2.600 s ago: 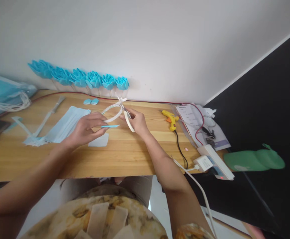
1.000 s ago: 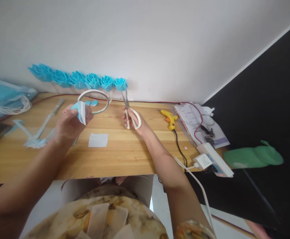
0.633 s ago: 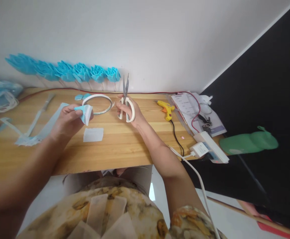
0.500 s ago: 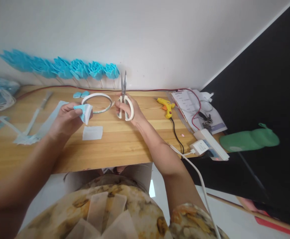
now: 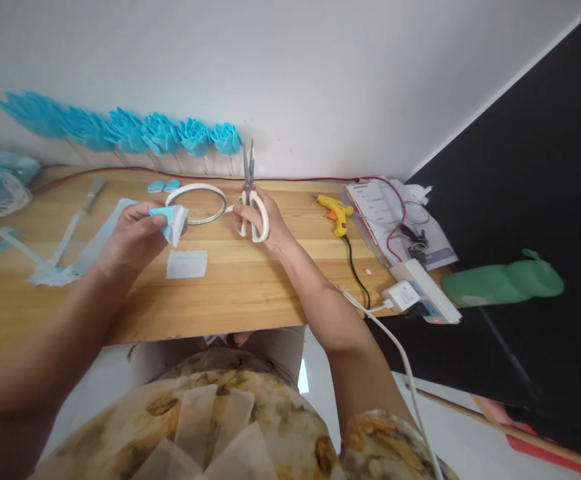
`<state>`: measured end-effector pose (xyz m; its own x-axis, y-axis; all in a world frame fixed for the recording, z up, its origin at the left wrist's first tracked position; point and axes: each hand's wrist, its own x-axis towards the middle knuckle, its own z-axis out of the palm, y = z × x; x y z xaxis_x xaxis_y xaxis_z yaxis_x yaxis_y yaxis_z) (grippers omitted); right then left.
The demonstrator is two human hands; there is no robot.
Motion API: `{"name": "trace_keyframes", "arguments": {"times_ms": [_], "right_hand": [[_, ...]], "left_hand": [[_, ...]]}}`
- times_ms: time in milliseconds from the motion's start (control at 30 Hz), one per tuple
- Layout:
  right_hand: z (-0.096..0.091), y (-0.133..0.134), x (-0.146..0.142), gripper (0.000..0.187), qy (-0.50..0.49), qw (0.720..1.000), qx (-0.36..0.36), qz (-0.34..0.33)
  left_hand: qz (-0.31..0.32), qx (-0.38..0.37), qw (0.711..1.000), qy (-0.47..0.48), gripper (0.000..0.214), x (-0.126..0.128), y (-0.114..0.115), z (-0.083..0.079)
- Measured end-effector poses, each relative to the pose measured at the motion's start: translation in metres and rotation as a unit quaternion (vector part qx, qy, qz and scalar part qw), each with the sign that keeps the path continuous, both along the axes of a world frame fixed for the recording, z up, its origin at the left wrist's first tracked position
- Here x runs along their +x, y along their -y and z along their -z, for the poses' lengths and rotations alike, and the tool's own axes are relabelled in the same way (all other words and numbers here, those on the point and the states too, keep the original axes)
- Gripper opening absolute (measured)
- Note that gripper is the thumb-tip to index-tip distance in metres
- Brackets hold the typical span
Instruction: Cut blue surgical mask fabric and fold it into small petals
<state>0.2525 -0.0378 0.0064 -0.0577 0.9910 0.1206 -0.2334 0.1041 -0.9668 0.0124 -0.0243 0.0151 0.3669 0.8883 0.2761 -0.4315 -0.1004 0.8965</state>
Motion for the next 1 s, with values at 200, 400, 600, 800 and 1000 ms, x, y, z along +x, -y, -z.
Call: {"name": "trace_keyframes", "arguments": {"times_ms": [200,400,600,800,1000], "right_hand": [[0.003,-0.001,-0.002,0.05,-0.011,1.0,-0.023,-0.004],[0.002,-0.001,-0.006,0.056,-0.047,0.998,-0.036,-0.017],[-0.005,0.0,-0.004,0.066,-0.032,0.996,-0.076,-0.03],[-0.016,0.014,-0.009,0.062,0.125,0.988,-0.068,-0.056],[-0.022,0.02,-0.013,0.059,0.181,0.978,-0.078,-0.065]], "left_hand": [[-0.019,0.01,0.997,0.069,0.039,0.003,0.0,-0.007],[-0.048,-0.018,0.995,0.087,0.04,0.001,-0.002,-0.012],[-0.103,-0.014,0.988,0.11,0.039,-0.005,-0.008,-0.016],[-0.114,0.021,0.989,0.094,0.036,-0.009,-0.011,-0.013],[-0.11,0.034,0.991,0.068,0.037,-0.01,-0.006,-0.012]]}}
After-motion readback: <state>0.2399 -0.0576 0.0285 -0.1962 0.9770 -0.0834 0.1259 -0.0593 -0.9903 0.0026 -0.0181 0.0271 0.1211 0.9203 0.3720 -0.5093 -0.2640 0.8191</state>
